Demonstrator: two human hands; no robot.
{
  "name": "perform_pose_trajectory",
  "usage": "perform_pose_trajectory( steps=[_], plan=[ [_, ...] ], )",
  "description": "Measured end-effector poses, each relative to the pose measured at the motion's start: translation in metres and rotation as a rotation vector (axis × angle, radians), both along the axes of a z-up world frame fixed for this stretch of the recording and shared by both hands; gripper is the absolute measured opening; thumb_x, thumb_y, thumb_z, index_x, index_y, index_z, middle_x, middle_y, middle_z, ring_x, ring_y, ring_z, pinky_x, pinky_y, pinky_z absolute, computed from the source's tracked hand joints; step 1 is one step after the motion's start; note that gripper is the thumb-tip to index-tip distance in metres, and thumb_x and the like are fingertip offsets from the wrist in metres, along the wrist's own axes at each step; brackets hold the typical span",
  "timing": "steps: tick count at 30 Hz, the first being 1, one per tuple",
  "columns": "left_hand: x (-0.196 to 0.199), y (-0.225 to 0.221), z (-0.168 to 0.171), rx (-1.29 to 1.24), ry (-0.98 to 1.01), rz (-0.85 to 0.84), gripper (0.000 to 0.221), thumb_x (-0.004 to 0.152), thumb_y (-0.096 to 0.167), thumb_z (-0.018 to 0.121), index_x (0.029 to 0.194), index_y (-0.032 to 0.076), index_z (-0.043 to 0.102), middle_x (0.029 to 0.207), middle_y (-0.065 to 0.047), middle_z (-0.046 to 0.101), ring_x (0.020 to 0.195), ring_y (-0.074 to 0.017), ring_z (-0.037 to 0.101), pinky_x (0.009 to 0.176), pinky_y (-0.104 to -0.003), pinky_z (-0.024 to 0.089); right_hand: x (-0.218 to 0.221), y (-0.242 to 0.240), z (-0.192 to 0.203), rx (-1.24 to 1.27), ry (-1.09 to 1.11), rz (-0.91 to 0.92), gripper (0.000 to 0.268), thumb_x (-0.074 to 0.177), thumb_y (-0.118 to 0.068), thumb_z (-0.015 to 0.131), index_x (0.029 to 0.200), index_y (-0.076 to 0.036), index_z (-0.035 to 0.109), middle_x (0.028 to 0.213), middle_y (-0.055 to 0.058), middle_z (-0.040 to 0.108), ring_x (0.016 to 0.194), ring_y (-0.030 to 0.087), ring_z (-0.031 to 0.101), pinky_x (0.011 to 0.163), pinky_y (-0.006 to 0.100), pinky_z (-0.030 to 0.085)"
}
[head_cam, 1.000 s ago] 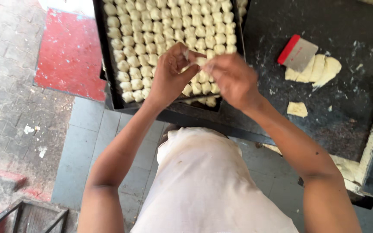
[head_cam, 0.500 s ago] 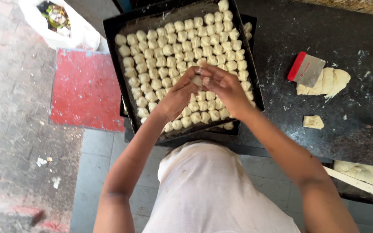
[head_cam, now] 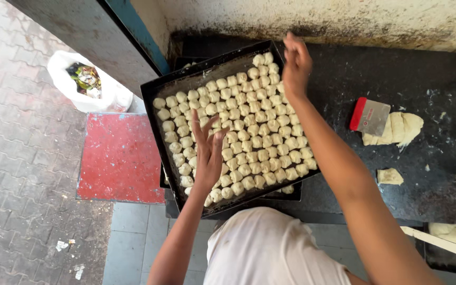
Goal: The person uses a scraper to cut small portions of dough from a larger piece on a counter and places the portions into a large rectangular baking pan.
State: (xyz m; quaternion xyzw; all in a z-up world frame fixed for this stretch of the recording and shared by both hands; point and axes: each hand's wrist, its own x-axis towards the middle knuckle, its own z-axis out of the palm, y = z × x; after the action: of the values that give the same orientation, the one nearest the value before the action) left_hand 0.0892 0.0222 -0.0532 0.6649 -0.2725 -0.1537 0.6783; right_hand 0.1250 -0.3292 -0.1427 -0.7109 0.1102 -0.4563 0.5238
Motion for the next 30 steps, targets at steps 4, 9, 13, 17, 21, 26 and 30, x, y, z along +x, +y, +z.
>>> perform_pose_trajectory(
  steps=[4, 9, 13, 17, 21, 26, 30],
  plan=[
    [-0.021, -0.012, -0.028, 0.237, 0.013, -0.053, 0.054, 0.111, 0.027, 0.052, 0.160, 0.014, 0.033, 0.143, -0.015, 0.063, 0.122, -0.0256, 0.070, 0.088, -0.038, 0.060, -0.159, 0.029, 0.003, 0.006, 0.211, 0.068, 0.029, 0.116, -0.021, 0.051, 0.129, 0.000, 0.065, 0.125, 0.014, 0.072, 0.113, 0.024, 0.075, 0.095, 0.036, 0.061],
    [-0.073, -0.061, -0.041, 0.015, -0.228, -0.402, 0.019, 0.112, 0.010, 0.058, 0.131, 0.012, 0.061, 0.140, -0.018, 0.066, 0.129, -0.0282, 0.068, 0.094, -0.040, 0.061, -0.389, 0.031, -0.076, 0.076, 0.441, -0.488, 0.023, 0.113, -0.015, 0.059, 0.128, -0.001, 0.070, 0.115, 0.015, 0.076, 0.105, 0.022, 0.073, 0.086, 0.030, 0.056],
    [-0.120, -0.097, -0.029, -0.021, -0.252, -0.589, 0.030, 0.109, 0.004, 0.060, 0.140, 0.005, 0.057, 0.134, -0.013, 0.069, 0.123, -0.0280, 0.069, 0.101, -0.037, 0.060, -0.527, -0.028, -0.117, -0.251, 0.851, -1.085, 0.036, 0.087, -0.009, 0.082, 0.119, 0.000, 0.071, 0.100, 0.020, 0.074, 0.088, 0.032, 0.069, 0.074, 0.039, 0.056],
    [-0.170, -0.137, -0.031, 0.054, -0.195, -0.671, 0.023, 0.107, 0.003, 0.067, 0.130, 0.006, 0.065, 0.136, -0.014, 0.071, 0.124, -0.0290, 0.071, 0.104, -0.036, 0.058, -0.526, -0.064, -0.099, -0.226, 0.863, -0.585, 0.035, 0.097, -0.013, 0.086, 0.123, 0.002, 0.068, 0.109, 0.018, 0.072, 0.095, 0.030, 0.070, 0.081, 0.041, 0.056],
    [-0.204, -0.167, -0.037, -0.027, -0.339, -0.554, 0.046, 0.101, 0.006, 0.071, 0.141, -0.006, 0.053, 0.143, -0.023, 0.059, 0.135, -0.0351, 0.056, 0.109, -0.043, 0.049, -0.446, -0.025, -0.032, 0.569, 0.729, 0.105, 0.026, 0.098, -0.011, 0.076, 0.121, -0.001, 0.068, 0.112, 0.010, 0.073, 0.094, 0.016, 0.068, 0.074, 0.027, 0.054],
    [-0.211, -0.170, -0.052, 0.096, 0.165, -0.484, 0.040, 0.104, 0.009, 0.068, 0.141, -0.002, 0.058, 0.136, -0.015, 0.067, 0.123, -0.0187, 0.067, 0.100, -0.033, 0.061, -0.399, 0.034, 0.071, 0.051, 0.744, 0.268, 0.023, 0.106, -0.010, 0.065, 0.128, -0.010, 0.071, 0.114, 0.014, 0.069, 0.092, 0.020, 0.068, 0.076, 0.032, 0.055],
    [-0.213, -0.143, -0.046, -0.177, 0.751, -0.274, 0.037, 0.106, 0.010, 0.064, 0.138, -0.008, 0.063, 0.121, -0.021, 0.070, 0.107, -0.0250, 0.070, 0.091, -0.038, 0.062, -0.378, 0.053, 0.118, -0.876, 0.457, 0.190, 0.041, 0.093, -0.012, 0.076, 0.134, -0.009, 0.069, 0.137, 0.023, 0.060, 0.129, 0.041, 0.057, 0.106, 0.051, 0.047]
  ],
)
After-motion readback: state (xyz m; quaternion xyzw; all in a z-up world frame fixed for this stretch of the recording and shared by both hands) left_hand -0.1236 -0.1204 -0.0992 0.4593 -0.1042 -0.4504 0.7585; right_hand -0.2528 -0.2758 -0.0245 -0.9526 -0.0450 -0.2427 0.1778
